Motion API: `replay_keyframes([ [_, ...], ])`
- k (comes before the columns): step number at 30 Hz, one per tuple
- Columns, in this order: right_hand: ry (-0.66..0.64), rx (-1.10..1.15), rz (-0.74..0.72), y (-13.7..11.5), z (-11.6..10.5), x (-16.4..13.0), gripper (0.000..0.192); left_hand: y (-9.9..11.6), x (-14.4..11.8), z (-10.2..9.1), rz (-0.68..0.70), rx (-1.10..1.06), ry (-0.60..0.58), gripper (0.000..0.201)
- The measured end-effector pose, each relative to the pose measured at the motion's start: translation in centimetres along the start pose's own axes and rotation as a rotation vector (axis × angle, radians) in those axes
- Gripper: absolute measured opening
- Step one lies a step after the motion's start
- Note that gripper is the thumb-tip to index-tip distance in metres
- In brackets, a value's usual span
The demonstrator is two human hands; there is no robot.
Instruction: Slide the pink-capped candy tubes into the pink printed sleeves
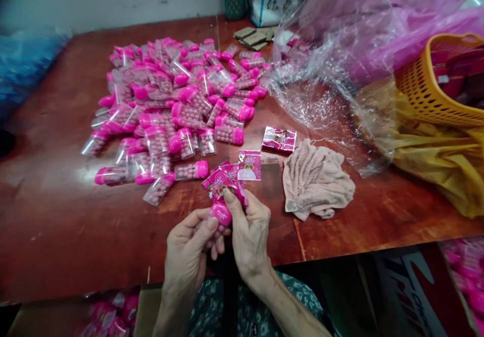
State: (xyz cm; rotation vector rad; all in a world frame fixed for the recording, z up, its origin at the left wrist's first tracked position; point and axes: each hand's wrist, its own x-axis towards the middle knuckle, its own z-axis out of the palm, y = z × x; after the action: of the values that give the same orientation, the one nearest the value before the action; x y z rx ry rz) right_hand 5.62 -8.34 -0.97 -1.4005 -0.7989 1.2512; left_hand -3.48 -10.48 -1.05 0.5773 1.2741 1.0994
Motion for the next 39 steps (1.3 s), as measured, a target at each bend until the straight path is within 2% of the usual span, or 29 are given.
replay_keyframes([
  [6,-0.022,0.09,0.085,0.0,0.0,0.6,0.034,-0.2,-0.3,0.4,0.074,0.086,0.015,0.013],
  [12,-0.034,0.15,0.116,-0.5,0.3,0.8,0.037,0.1,-0.6,1.5,0.126,0.07,0.103,0.011],
  [17,-0.132,0.219,0.144,-0.7,0.0,1.1,0.036,0.4,-0.3,0.9,0.03,-0.06,0.092,0.016],
  [20,-0.215,0.236,0.156,-0.8,-0.4,1.4,0.025,0.9,-0.1,0.2,-0.028,-0.121,0.102,0.021],
  [26,-0.297,0.29,0.275,-0.4,-0.1,1.1,0.022,1.2,0.0,-0.1,-0.029,-0.142,0.113,0.015],
  [32,-0.243,0.398,0.247,-0.5,1.1,0.3,0.024,1.0,-0.1,0.4,0.04,-0.145,0.145,0.014],
  [35,-0.211,0.354,0.226,-0.3,1.2,0.4,0.024,1.0,0.0,0.4,0.054,-0.144,0.151,0.015],
  [39,-0.246,0.301,0.212,-0.3,1.1,0.4,0.025,0.9,0.2,0.3,0.032,-0.128,0.154,0.013],
])
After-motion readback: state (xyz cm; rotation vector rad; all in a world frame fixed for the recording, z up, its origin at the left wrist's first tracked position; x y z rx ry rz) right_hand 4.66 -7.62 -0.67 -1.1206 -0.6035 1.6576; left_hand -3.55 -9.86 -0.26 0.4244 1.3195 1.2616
